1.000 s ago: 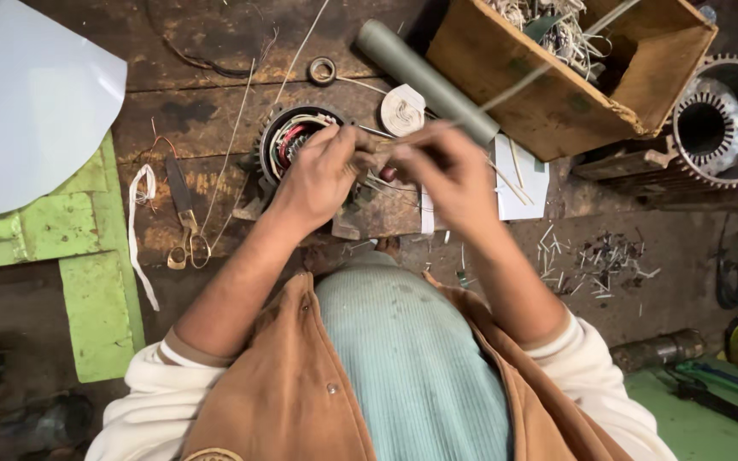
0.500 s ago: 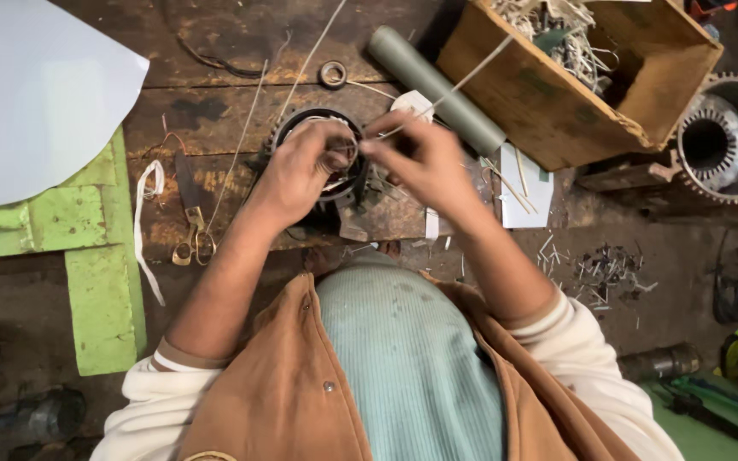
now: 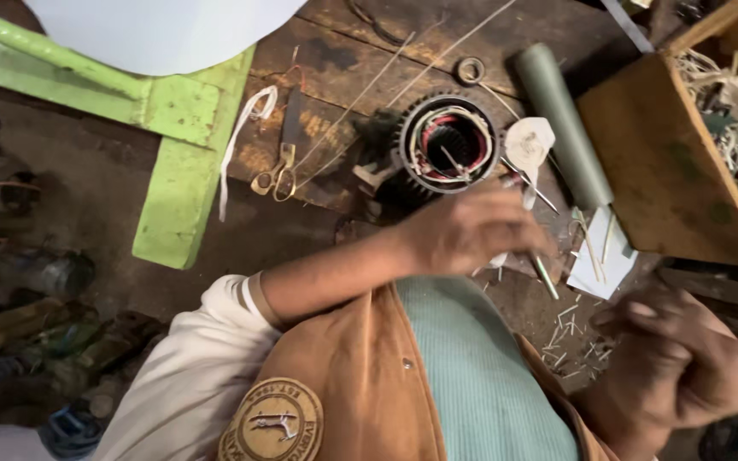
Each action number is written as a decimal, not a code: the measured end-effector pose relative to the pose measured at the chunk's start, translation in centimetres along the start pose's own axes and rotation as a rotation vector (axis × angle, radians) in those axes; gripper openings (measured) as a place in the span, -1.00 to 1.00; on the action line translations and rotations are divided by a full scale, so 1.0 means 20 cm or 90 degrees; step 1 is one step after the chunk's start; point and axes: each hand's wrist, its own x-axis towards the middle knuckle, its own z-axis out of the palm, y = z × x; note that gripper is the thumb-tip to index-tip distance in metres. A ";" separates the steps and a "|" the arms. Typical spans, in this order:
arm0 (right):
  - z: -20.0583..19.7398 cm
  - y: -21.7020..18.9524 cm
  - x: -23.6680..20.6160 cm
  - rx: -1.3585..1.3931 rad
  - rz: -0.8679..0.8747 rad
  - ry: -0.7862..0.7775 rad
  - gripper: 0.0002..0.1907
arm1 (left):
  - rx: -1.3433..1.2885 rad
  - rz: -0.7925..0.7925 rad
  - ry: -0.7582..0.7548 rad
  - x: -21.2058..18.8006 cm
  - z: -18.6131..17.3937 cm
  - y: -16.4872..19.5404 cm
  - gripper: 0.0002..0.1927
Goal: The person works at a cluttered workbench on a disassembled electric motor stator, cutting thin wooden wedge strips with scissors and inserting them by hand into the stator slots between the windings, repeating the process slot by slot.
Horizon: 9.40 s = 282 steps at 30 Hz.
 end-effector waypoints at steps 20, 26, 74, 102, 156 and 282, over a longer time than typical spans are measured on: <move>-0.03 0.13 -0.32 0.174 0.111 0.039 -0.68 | 0.276 -0.595 0.226 -0.62 -0.72 -0.44 -0.76; 0.20 -0.06 -0.28 -0.009 0.224 -0.233 -0.79 | 0.630 -0.582 -0.083 -1.03 -0.72 -0.55 -0.56; 0.49 0.04 -0.22 -0.332 0.234 -0.312 -0.82 | -0.128 -0.203 -0.098 -0.32 -0.30 -0.01 -0.77; 0.44 0.24 0.04 -0.530 0.035 -0.255 -0.78 | 0.214 -0.205 -0.097 -0.13 -0.22 -0.19 -0.68; 1.84 0.63 -0.47 0.051 0.115 -0.687 -0.54 | 0.081 -0.764 0.381 -1.48 -0.95 -0.21 -0.95; -0.76 0.49 -0.27 0.381 0.213 0.125 -0.78 | 0.018 -0.186 -0.059 0.48 0.76 0.43 -0.85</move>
